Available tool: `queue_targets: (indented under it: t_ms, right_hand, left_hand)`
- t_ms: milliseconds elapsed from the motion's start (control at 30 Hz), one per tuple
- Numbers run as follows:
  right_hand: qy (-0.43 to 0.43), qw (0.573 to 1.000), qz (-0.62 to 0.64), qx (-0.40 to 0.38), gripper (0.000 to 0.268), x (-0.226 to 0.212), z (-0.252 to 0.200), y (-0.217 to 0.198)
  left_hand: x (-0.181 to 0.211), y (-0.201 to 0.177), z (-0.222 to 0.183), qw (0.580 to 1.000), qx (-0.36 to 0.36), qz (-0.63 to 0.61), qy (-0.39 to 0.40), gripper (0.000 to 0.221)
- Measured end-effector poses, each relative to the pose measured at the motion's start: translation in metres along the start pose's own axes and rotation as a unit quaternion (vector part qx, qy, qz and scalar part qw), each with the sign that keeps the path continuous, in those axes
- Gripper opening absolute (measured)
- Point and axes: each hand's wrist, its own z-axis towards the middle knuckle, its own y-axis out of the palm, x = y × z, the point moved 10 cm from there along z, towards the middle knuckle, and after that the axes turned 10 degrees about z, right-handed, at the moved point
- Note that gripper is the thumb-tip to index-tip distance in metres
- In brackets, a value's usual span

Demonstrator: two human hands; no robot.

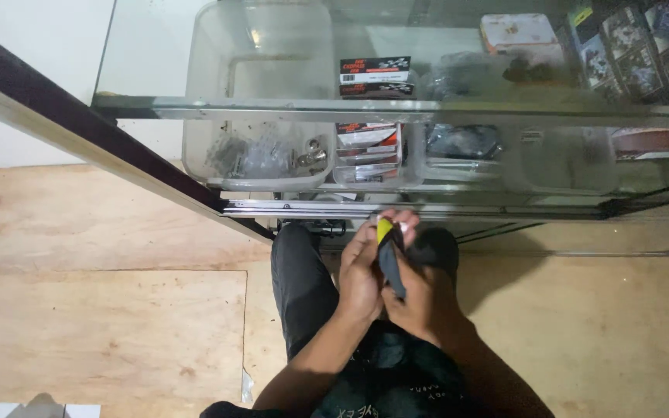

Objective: The person sits on the floor in front of a glass display cabinet and repeatedly wipes small packaged items with a yellow and black cloth. They pick up each item, wipe it, and place it back into a plastic bin on the cabinet shelf.

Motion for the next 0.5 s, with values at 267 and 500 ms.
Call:
queue_targets:
  t_ms: [267, 500]
  right_hand:
    - [0.075, 0.988, -0.107, -0.086, 0.08, 0.028, -0.003, -0.001]
    - [-0.01, 0.994, -0.059, -0.096, 0.066, -0.012, 0.001, -0.011]
  left_hand:
    - [0.0, -0.008, -0.009, 0.997, -0.035, -0.017, -0.072, 0.044]
    - [0.004, 0.022, -0.014, 0.99, -0.123, 0.026, -0.062, 0.048]
